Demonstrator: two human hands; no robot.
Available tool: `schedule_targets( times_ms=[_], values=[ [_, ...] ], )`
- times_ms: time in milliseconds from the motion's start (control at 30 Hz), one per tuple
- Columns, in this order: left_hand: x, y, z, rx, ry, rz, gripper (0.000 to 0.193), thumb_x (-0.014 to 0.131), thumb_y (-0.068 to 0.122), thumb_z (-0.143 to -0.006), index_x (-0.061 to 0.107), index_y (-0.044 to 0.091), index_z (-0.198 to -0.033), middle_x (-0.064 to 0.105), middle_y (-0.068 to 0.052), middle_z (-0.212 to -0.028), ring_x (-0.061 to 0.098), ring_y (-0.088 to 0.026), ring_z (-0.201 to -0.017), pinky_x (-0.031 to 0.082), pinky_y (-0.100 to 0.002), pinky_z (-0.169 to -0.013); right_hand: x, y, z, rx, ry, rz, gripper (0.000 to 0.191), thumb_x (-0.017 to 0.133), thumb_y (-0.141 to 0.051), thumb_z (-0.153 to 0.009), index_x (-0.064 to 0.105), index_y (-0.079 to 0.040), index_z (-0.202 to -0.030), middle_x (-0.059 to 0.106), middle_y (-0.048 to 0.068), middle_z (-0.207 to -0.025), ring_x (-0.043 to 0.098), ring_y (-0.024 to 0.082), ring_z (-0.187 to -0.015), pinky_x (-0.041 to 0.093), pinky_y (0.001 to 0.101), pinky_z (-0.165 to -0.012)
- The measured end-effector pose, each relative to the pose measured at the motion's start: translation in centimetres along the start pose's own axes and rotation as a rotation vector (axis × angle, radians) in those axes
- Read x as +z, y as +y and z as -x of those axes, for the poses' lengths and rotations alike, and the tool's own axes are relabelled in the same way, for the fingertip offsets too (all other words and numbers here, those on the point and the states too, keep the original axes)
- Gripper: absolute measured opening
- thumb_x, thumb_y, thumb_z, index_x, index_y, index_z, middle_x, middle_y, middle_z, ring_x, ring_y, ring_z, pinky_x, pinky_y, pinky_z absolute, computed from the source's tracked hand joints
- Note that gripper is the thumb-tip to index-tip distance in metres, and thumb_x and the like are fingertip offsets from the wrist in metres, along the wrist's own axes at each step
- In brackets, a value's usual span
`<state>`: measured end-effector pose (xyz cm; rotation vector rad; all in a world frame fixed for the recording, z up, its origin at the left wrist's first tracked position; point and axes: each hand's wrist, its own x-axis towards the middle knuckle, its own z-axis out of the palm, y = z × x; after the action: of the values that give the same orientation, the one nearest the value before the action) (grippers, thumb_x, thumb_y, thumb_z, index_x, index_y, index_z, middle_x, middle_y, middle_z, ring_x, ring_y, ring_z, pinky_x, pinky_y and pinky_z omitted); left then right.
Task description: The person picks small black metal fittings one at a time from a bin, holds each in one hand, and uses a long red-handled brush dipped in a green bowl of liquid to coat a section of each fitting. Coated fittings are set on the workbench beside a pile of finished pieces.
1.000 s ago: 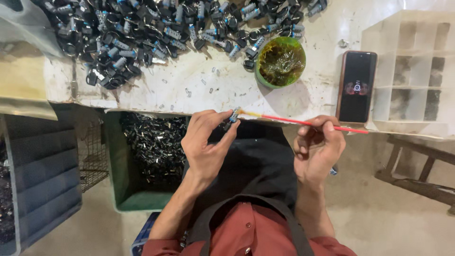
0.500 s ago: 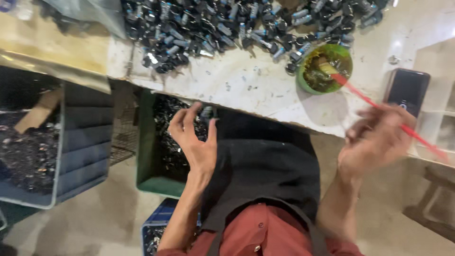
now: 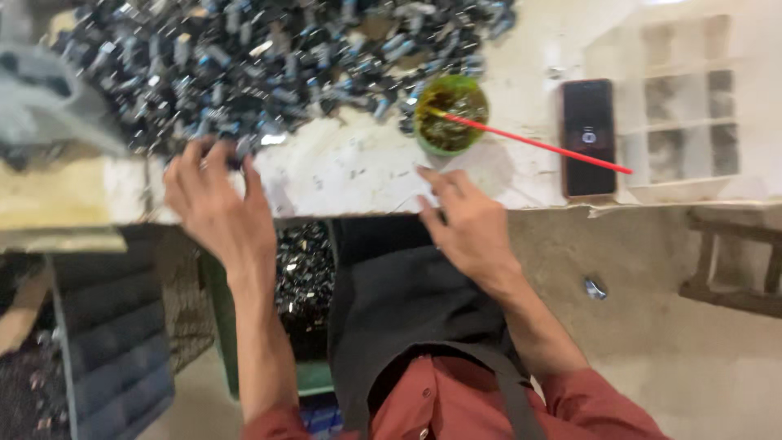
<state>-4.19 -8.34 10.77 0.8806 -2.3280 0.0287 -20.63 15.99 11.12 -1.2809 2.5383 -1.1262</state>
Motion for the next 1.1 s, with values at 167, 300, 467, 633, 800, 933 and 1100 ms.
schedule_targets(
  times_ms=[167, 300, 467, 633, 800, 933, 1100],
  values=[
    [-3.1, 5.6, 2.6, -0.463, 0.086, 0.841, 0.017, 0.074, -0.002, -0.100, 0.069, -0.002, -0.116, 0.071, -0.009, -0.114, 0.069, -0.020, -0.105, 0.057, -0.034, -0.096, 0.4, -1.4, -1.4, -0.020, -0.125, 0.274, 0.040, 0.074, -0.024, -0.099, 0.067, -0.012, -0.136, 0.061, 0.009, -0.106, 0.068, 0.027, -0.085, 0.054, 0.0419, -0.066],
    [-4.4, 9.0, 3.5, -0.464, -0.032, 0.961, 0.023, 0.075, 0.001, -0.091, 0.073, 0.000, -0.114, 0.071, -0.014, -0.120, 0.065, -0.028, -0.109, 0.053, -0.036, -0.098, 0.2, -1.6, 0.3, -0.152, -0.066, 0.221, 0.042, 0.078, -0.021, -0.090, 0.069, -0.011, -0.129, 0.059, 0.012, -0.116, 0.065, 0.026, -0.084, 0.054, 0.0399, -0.070],
    [-4.1, 10.9, 4.3, -0.068, -0.002, 0.613, 0.032, 0.085, 0.010, -0.069, 0.074, 0.010, -0.099, 0.067, -0.016, -0.110, 0.057, -0.038, -0.107, 0.043, -0.042, -0.098, 1.0, -0.9, 4.0, -0.096, 0.143, -0.261, 0.024, 0.081, -0.002, -0.090, 0.076, -0.012, -0.111, 0.056, 0.006, -0.119, 0.058, 0.011, -0.081, 0.051, 0.0269, -0.075],
    [-3.4, 12.0, 5.3, 0.007, -0.193, 0.702, 0.037, 0.087, 0.009, -0.085, 0.074, 0.007, -0.120, 0.071, -0.001, -0.102, 0.063, -0.023, -0.097, 0.047, -0.038, -0.091, 0.7, -0.4, 6.1, 0.353, 0.128, -0.895, 0.018, 0.068, 0.012, -0.097, 0.076, 0.001, -0.109, 0.073, 0.012, -0.113, 0.059, 0.006, -0.076, 0.045, 0.0178, -0.060],
    [-3.8, 12.8, 6.5, 0.112, -0.172, 0.623, 0.038, 0.085, 0.009, -0.085, 0.072, 0.005, -0.120, 0.067, -0.002, -0.096, 0.059, -0.023, -0.091, 0.045, -0.040, -0.087, 1.6, 0.4, 5.3, 0.146, 0.126, -0.957, 0.018, 0.066, 0.015, -0.099, 0.073, 0.003, -0.111, 0.063, 0.011, -0.123, 0.059, 0.009, -0.088, 0.048, 0.0213, -0.067],
    [-4.0, 12.9, 6.7, 0.083, -0.219, 0.702, 0.037, 0.084, 0.008, -0.083, 0.072, 0.005, -0.118, 0.066, -0.001, -0.094, 0.059, -0.022, -0.091, 0.045, -0.039, -0.087, 1.9, 1.1, 5.2, 0.276, 0.064, -1.246, 0.018, 0.065, 0.017, -0.097, 0.074, 0.005, -0.107, 0.062, 0.012, -0.120, 0.057, 0.009, -0.077, 0.043, 0.0208, -0.057],
    [-3.9, 13.0, 6.6, 0.057, -0.269, 0.745, 0.037, 0.085, 0.008, -0.083, 0.073, 0.006, -0.118, 0.067, -0.001, -0.094, 0.059, -0.022, -0.090, 0.044, -0.038, -0.085, 1.6, 1.4, 5.3, 0.406, 0.032, -1.450, 0.020, 0.064, 0.017, -0.092, 0.076, 0.005, -0.103, 0.063, 0.014, -0.117, 0.054, 0.006, -0.063, 0.041, 0.0196, -0.051]
  ],
)
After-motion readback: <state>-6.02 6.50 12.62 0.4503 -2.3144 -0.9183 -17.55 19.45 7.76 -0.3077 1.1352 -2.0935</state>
